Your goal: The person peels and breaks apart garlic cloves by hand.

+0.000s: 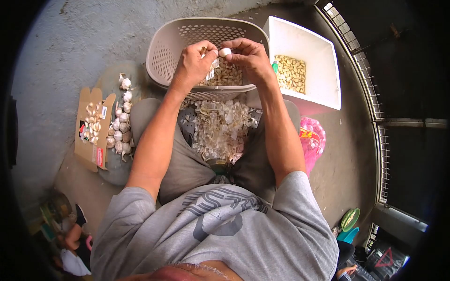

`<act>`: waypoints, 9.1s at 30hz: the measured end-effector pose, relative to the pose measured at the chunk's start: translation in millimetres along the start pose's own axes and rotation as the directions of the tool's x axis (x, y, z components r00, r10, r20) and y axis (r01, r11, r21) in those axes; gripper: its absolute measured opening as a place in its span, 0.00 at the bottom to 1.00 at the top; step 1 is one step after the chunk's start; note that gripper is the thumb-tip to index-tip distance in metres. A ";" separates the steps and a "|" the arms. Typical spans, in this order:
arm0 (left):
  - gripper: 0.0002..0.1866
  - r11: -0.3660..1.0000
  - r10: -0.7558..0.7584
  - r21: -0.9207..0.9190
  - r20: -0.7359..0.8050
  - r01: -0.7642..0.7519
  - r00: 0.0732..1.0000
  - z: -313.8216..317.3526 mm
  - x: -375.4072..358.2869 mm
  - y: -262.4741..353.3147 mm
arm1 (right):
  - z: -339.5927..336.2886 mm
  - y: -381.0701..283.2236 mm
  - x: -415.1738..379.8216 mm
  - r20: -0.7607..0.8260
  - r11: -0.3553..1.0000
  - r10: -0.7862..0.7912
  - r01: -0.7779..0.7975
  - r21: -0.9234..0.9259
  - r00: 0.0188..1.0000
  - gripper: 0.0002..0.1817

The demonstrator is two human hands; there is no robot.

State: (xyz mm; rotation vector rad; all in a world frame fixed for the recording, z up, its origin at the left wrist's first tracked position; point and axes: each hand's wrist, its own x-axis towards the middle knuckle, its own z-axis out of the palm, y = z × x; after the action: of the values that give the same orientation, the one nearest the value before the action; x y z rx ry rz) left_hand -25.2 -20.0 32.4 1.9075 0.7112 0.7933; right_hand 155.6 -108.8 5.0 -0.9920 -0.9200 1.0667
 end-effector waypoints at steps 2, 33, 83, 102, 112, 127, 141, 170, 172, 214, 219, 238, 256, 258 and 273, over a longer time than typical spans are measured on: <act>0.13 0.997 -0.024 -0.076 -0.038 0.021 0.999 -0.3 1.9 -2.0 | 6.5 -0.3 1.0 -0.088 0.965 -0.089 0.064 -0.254 0.992 0.22; 0.32 0.837 -0.176 -0.534 -0.056 0.119 0.983 14.3 7.5 -13.6 | 63.7 -17.7 -11.6 0.122 0.528 -0.436 0.363 -0.767 0.892 0.15; 0.22 0.507 -0.331 -0.772 0.237 0.384 0.913 9.6 11.2 -16.5 | 24.7 -31.2 -14.1 0.068 0.988 0.152 -0.149 -0.047 0.986 0.12; 0.10 0.595 -0.071 -0.761 0.271 0.259 0.960 11.2 6.1 -7.9 | 16.6 -4.5 -5.4 0.000 0.951 0.091 -0.087 0.297 0.996 0.11; 0.09 0.495 -0.148 -0.802 0.303 0.336 0.942 -12.8 13.3 -21.6 | -4.2 -13.0 -4.9 -0.019 0.861 0.040 -0.025 0.507 0.999 0.10; 0.09 0.590 -0.262 -0.748 0.178 0.303 0.949 -22.0 13.1 -8.9 | 24.3 -35.3 -21.5 0.114 0.884 0.228 -0.157 -0.440 0.967 0.16; 0.09 0.668 -0.212 -0.683 0.208 0.296 0.955 5.9 9.5 -11.6 | 28.1 -17.9 -12.4 -0.015 0.976 0.153 -0.153 -0.157 0.988 0.12; 0.15 0.755 -0.196 -0.624 0.080 0.203 0.977 -12.3 11.8 2.8 | 18.9 -13.2 -9.7 -0.209 0.885 -0.050 -0.054 -0.463 0.977 0.07; 0.16 0.762 -0.190 -0.619 0.068 0.191 0.979 -11.4 11.9 0.6 | 18.9 -13.7 -9.8 -0.187 0.787 -0.095 -0.041 -0.615 0.978 0.10; 0.23 0.574 -0.340 -0.790 0.007 0.214 0.940 28.1 6.4 -13.7 | 71.2 -7.9 -2.3 0.061 0.481 -0.390 0.260 -0.837 0.919 0.09; 0.24 0.359 -0.479 -0.849 0.188 0.387 0.858 21.6 -2.6 9.9 | 67.3 -17.8 -6.7 0.059 0.599 -0.310 0.243 -0.763 0.949 0.06; 0.34 0.568 -0.274 -0.754 0.203 0.329 0.940 1.0 10.7 -10.9 | 20.3 -29.1 -21.7 0.374 0.766 0.289 0.021 -0.643 0.881 0.21; 0.32 0.550 -0.285 -0.765 0.205 0.335 0.936 6.3 14.3 -16.5 | 39.5 -42.1 -24.5 0.083 0.691 -0.029 0.080 -0.718 0.996 0.19; 0.32 0.541 -0.279 -0.770 0.216 0.339 0.936 14.1 9.0 -9.1 | 56.5 -40.3 -23.5 0.010 0.509 -0.236 0.132 -0.850 0.972 0.21; 0.21 0.610 -0.277 -0.746 0.118 0.270 0.954 27.0 5.2 -8.2 | 35.2 -12.9 -3.0 -0.165 0.997 0.070 -0.065 0.036 0.984 0.16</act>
State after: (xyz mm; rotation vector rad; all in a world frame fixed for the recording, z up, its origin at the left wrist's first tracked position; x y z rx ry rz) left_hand -2.4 -27.0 16.3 0.9906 0.5306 0.7394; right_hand 125.2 -107.3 27.2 -1.0758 -0.7363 1.0345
